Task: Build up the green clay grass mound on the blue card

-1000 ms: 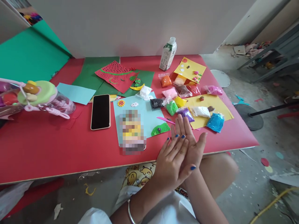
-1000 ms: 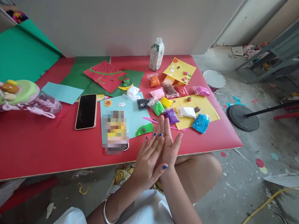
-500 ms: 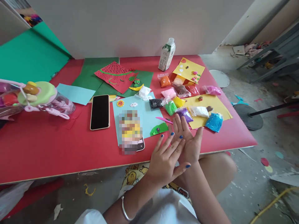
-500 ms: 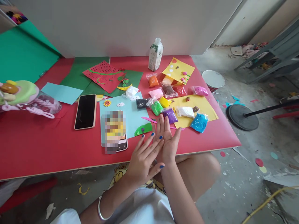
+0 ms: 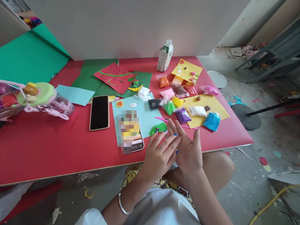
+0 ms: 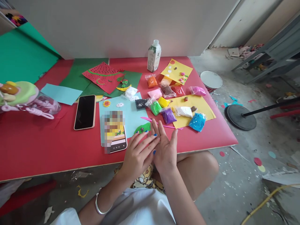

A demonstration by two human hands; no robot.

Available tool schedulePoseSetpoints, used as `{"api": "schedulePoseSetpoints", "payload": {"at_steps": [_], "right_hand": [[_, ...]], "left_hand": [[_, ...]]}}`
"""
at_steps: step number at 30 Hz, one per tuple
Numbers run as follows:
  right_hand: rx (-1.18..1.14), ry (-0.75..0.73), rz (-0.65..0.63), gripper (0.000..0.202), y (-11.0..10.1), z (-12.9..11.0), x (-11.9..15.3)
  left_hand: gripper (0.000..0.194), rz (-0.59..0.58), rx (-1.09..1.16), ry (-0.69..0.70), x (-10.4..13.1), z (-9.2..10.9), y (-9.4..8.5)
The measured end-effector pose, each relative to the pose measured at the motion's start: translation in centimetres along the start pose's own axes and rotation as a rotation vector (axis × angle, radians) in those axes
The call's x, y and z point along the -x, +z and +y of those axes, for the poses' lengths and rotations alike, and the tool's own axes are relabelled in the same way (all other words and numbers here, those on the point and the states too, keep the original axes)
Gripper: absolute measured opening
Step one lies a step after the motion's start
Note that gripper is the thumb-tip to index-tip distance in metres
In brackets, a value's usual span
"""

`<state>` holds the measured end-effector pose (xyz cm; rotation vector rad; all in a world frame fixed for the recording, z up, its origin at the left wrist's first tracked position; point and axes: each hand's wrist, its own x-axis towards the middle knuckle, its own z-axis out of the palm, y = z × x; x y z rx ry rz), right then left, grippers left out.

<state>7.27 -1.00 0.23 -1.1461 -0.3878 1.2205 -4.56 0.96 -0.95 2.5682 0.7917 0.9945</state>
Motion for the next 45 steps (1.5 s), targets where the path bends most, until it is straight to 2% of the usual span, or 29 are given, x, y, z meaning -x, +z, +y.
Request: {"api": "schedulePoseSetpoints", "payload": {"at_steps": [4, 11, 17, 20, 23, 25, 27, 31, 35, 38, 41, 43, 45], "right_hand": [[0.038, 0.007, -0.034, 0.077, 0.1, -0.2, 0.5], [-0.044, 0.062, -0.016, 0.073, 0.6, -0.7, 1.3], [-0.022, 0.07, -0.043, 0.072, 0.7, -0.4, 1.6], [0.045, -0.033, -0.057, 0.064, 0.3, -0.1, 1.7], [0.254, -0.195, -0.042, 0.041, -0.5, -0.1, 1.7], [0.412, -0.253, -0.047, 0.027, -1.1, -0.2, 1.9], [0.506, -0.265, -0.073, 0.022, -1.7, -0.3, 2.0], [0.486, -0.25, -0.083, 0.024, -2.0, -0.2, 1.8], [0.2, -0.227, -0.014, 0.049, -1.1, 0.4, 0.8], [-0.04, -0.17, 0.033, 0.059, -0.3, 0.6, -0.3], [-0.216, -0.144, 0.068, 0.061, 0.2, 0.4, -1.2], [-0.311, -0.176, 0.114, 0.058, 0.4, 0.2, -1.7], [-0.382, -0.222, 0.151, 0.056, 0.7, 0.1, -1.9]], "left_hand": [[0.038, 0.037, 0.027, 0.061, -0.1, -0.1, -0.1], [0.028, 0.08, 0.103, -0.06, -0.4, 0.0, -0.1], [0.011, 0.164, 0.454, -0.299, -1.0, 0.2, -0.1], [0.008, 0.194, 0.653, -0.461, -1.1, 0.3, -0.3], [0.005, 0.222, 0.81, -0.611, -1.0, 0.4, -0.5], [0.008, 0.222, 0.846, -0.662, -0.7, 0.4, -0.4], [0.011, 0.228, 0.862, -0.687, -0.4, 0.4, -0.1], [0.013, 0.283, 0.889, -0.734, 0.1, 0.6, 0.4], [0.015, 0.284, 0.773, -0.643, 0.1, 0.9, 0.7], [0.018, 0.224, 0.496, -0.444, 0.2, 1.6, 1.0], [0.024, 0.119, 0.286, -0.269, 0.5, 2.4, 1.1], [0.031, 0.065, 0.262, -0.24, 0.7, 2.9, 1.0], [0.037, 0.015, 0.296, -0.268, 0.8, 3.2, 0.7]]}}
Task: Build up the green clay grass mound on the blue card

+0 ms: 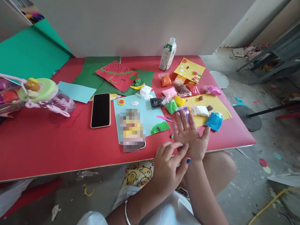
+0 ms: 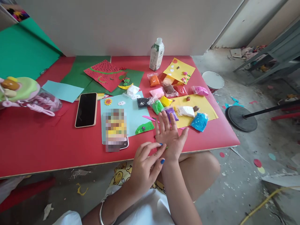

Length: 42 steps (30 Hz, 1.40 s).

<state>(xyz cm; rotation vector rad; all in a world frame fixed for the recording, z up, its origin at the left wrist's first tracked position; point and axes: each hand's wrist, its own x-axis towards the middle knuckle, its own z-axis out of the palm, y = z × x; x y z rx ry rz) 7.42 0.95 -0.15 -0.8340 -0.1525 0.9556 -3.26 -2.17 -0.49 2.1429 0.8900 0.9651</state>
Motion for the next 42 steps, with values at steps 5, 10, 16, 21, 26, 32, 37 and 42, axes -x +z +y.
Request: {"api": "schedulePoseSetpoints", "payload": {"at_steps": [5, 10, 16, 21, 26, 32, 37, 42], "right_hand": [[-0.021, -0.07, -0.031, 0.055, 0.3, 0.2, 0.0], [0.035, -0.122, -0.068, 0.056, 0.1, 0.4, 0.0], [0.106, -0.171, -0.1, 0.057, 0.2, 0.5, 0.1], [0.112, -0.203, -0.091, 0.056, 0.3, 0.5, 0.0], [0.074, -0.17, -0.067, 0.052, 0.3, 0.4, 0.0], [0.172, -0.045, -0.165, 0.058, -0.2, 0.5, 0.0], [0.231, -0.036, -0.179, 0.063, -0.3, 0.7, -0.3], [0.436, -0.047, -0.23, 0.03, -1.3, -0.3, -1.1]], "left_hand": [[0.047, -0.102, 0.048, -0.133, 0.3, 0.8, -0.3], [0.046, -0.082, -0.034, -0.063, 0.5, 1.1, -0.5], [0.041, -0.061, -0.086, -0.032, 0.3, 1.0, -0.9], [0.042, -0.055, -0.072, -0.057, 0.4, 1.1, -1.0], [0.033, -0.017, 0.016, -0.056, 0.4, 1.0, -1.0], [0.012, 0.111, 0.253, -0.162, -0.8, 0.0, -0.5], [0.014, 0.105, 0.541, -0.432, -1.5, -0.7, -0.1], [0.013, 0.313, 0.74, -0.601, -1.6, -1.8, -0.3]]}}
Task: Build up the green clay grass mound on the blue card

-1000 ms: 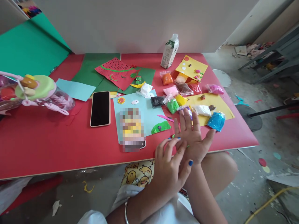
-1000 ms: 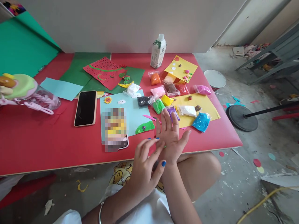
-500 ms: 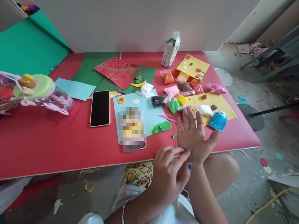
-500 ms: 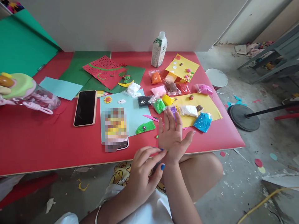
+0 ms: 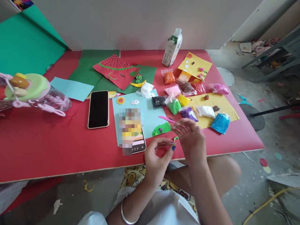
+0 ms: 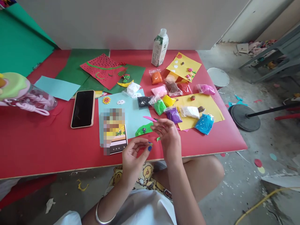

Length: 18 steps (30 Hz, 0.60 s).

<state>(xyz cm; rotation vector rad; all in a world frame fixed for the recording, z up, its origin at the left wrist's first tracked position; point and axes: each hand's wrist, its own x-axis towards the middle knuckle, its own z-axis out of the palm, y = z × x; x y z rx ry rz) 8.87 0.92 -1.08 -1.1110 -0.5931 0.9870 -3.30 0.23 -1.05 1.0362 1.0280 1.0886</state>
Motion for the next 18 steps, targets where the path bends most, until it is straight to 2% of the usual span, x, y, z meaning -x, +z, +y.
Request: {"api": "schedulePoseSetpoints", "payload": {"at_steps": [3, 5, 10, 14, 18], "right_hand": [[0.35, 0.023, -0.23, 0.019, -0.9, -0.8, 0.2], [0.48, 0.041, -0.327, 0.016, -1.0, -1.5, 0.4], [0.584, 0.018, -0.343, 0.012, -0.6, -2.6, 0.8], [0.646, 0.008, -0.351, 0.014, -0.3, -2.9, 0.2], [0.785, 0.058, -0.351, 0.022, 0.4, -2.6, -1.4]], "left_hand": [[0.015, 0.094, -0.02, 0.068, -0.5, 0.1, -0.5], [0.014, 0.117, -0.078, 0.126, -0.6, 0.2, -0.6], [0.013, 0.146, -0.294, 0.29, -0.4, 0.2, -0.6], [0.022, 0.135, -0.407, 0.362, 0.0, 0.4, -1.1], [0.026, 0.091, -0.605, 0.586, 0.5, 0.4, -2.5]]}}
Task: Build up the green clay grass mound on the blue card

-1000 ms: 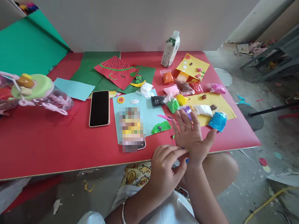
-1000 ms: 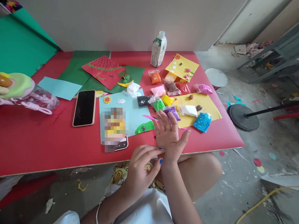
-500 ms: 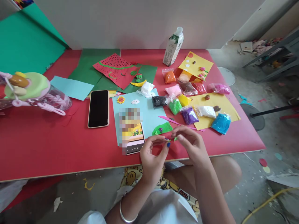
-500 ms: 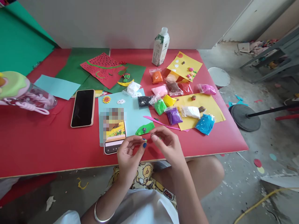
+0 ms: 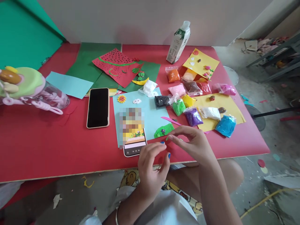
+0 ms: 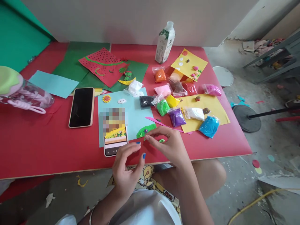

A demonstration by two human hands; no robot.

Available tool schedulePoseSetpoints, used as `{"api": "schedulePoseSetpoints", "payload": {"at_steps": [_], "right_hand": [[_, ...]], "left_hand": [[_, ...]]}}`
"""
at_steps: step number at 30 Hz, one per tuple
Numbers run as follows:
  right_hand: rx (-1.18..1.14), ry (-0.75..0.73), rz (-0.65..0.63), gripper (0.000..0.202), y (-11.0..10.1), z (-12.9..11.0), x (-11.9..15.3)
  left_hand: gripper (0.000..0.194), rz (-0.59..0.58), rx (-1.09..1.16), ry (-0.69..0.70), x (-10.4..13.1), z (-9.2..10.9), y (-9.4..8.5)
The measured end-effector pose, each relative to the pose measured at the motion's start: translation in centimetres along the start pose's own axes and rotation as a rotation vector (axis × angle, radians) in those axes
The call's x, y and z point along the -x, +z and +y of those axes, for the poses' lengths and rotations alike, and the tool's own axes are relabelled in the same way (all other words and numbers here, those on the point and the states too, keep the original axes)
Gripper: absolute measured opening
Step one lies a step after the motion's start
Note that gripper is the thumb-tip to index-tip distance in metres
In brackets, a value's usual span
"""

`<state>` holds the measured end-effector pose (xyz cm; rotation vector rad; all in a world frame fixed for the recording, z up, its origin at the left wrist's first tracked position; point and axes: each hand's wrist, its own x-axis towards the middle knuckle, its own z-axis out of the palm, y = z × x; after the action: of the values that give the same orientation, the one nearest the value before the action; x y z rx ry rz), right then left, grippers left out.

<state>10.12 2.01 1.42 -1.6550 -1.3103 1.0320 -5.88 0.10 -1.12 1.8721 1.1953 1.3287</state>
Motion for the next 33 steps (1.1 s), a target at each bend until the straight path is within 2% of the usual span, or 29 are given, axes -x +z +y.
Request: {"api": "schedulePoseSetpoints", "payload": {"at_steps": [4, 6, 9, 25, 33], "right_hand": [[0.182, 0.076, -0.115, 0.02, 0.4, 0.0, -1.9], [0.265, 0.092, -0.137, 0.017, 0.6, 0.1, -2.4], [0.333, 0.079, -0.141, 0.016, 0.9, 0.0, -2.8], [0.434, 0.062, -0.149, 0.014, 1.4, 0.0, -3.2], [0.413, 0.036, -0.077, 0.018, 1.7, 0.9, -2.9]], "left_hand": [[0.027, -0.198, -0.24, 0.176, 1.1, -0.7, -0.3], [0.029, -0.287, -0.362, 0.205, 1.6, -0.9, 0.0], [0.031, -0.345, -0.472, 0.218, 2.2, -1.1, 0.6], [0.034, -0.427, -0.578, 0.142, 2.3, -0.6, 1.0], [0.034, -0.422, -0.57, 0.124, 2.3, -0.5, 1.0]]}}
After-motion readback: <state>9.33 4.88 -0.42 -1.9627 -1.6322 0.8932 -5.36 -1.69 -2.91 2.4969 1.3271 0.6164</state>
